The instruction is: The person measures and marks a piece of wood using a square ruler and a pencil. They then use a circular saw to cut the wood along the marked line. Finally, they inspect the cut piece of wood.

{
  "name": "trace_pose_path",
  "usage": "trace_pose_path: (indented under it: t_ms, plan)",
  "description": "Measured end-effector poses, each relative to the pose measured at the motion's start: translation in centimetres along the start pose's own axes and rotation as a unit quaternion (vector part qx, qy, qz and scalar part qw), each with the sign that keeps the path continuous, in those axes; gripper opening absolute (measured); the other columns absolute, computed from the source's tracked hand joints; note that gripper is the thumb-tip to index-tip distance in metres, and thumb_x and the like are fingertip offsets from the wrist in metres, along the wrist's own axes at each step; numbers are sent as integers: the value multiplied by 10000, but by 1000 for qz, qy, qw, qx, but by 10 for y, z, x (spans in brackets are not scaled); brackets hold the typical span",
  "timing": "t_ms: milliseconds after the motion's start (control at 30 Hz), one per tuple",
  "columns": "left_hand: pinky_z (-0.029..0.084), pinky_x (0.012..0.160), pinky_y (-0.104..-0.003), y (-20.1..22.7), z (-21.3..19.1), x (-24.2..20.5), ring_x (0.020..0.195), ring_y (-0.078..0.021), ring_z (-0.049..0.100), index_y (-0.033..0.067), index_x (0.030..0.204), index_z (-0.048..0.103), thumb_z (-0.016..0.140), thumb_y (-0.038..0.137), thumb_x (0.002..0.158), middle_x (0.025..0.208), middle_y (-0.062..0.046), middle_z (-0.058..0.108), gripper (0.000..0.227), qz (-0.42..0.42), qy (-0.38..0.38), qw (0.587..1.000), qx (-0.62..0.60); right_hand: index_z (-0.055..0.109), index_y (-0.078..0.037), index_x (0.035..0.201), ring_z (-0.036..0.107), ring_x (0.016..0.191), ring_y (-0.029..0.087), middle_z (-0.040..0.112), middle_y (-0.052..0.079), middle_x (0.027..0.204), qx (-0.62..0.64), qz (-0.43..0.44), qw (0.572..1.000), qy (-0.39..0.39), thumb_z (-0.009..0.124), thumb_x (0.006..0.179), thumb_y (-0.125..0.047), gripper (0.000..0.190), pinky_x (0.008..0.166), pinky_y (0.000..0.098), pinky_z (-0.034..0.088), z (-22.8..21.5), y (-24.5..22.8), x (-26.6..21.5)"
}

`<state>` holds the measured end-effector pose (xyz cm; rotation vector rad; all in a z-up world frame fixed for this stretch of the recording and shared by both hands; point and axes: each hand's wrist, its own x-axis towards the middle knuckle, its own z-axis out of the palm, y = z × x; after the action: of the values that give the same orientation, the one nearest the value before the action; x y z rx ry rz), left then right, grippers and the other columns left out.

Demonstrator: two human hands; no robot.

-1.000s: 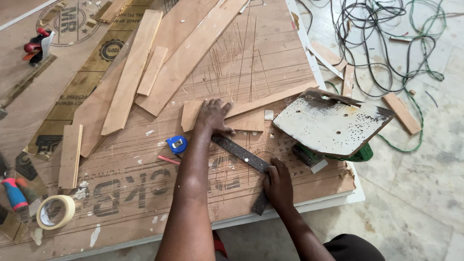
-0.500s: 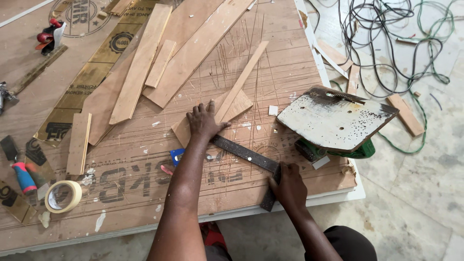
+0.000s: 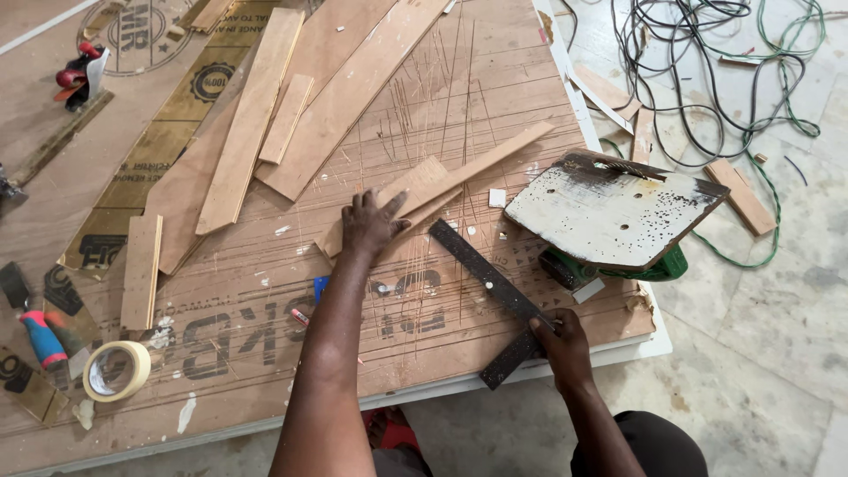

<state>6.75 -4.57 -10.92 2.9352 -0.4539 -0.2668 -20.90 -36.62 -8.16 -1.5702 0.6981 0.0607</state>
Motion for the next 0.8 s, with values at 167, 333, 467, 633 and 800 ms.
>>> trace_pose_path:
  t_ms: [167,333,467,633,800]
  plan:
    - [396,1061,-493,24,6,-5,1312,-335,392,394,1515,474,536,659,956,1502,-183,446,622,30,12,999,-26,548,-19,1198,674,843,188,684,119,953,98,1,995,-3,662,948,-166,312,741,342,591,11,-1,9]
    - [418,1117,-489,27,14,-7,1332,-294,475,214,1285,689,675,446,957,1434,-110,562,402,67,155,982,-82,551,-62,1212,675,917,192,669,82,1073,203,13,978,-45,622,982,-174,265,778,366,613,72,-21,64]
    - [430,1120,-493,37,16,-7,1327,-290,515,193,1229,704,678,436,946,1389,-93,595,374,36,125,984,-120,533,-95,1177,630,736,176,671,105,989,87,55,994,20,601,1013,-151,186,594,329,560,114,-40,107]
    - [271,1105,-604,64,-4,2,1409,-453,357,182,1362,564,713,765,785,1520,-275,410,834,-24,65,994,-86,530,-101,1165,617,668,143,675,99,941,115,37,992,34,605,1014,-155,177,553,286,566,124,-45,128]
    - [188,1224,-581,55,-13,4,1477,-426,293,261,1516,467,631,810,774,1598,-238,346,938,13,1,996,-84,518,-126,1194,632,711,127,655,53,950,164,38,986,-9,599,1018,-185,203,608,297,587,112,-33,125]
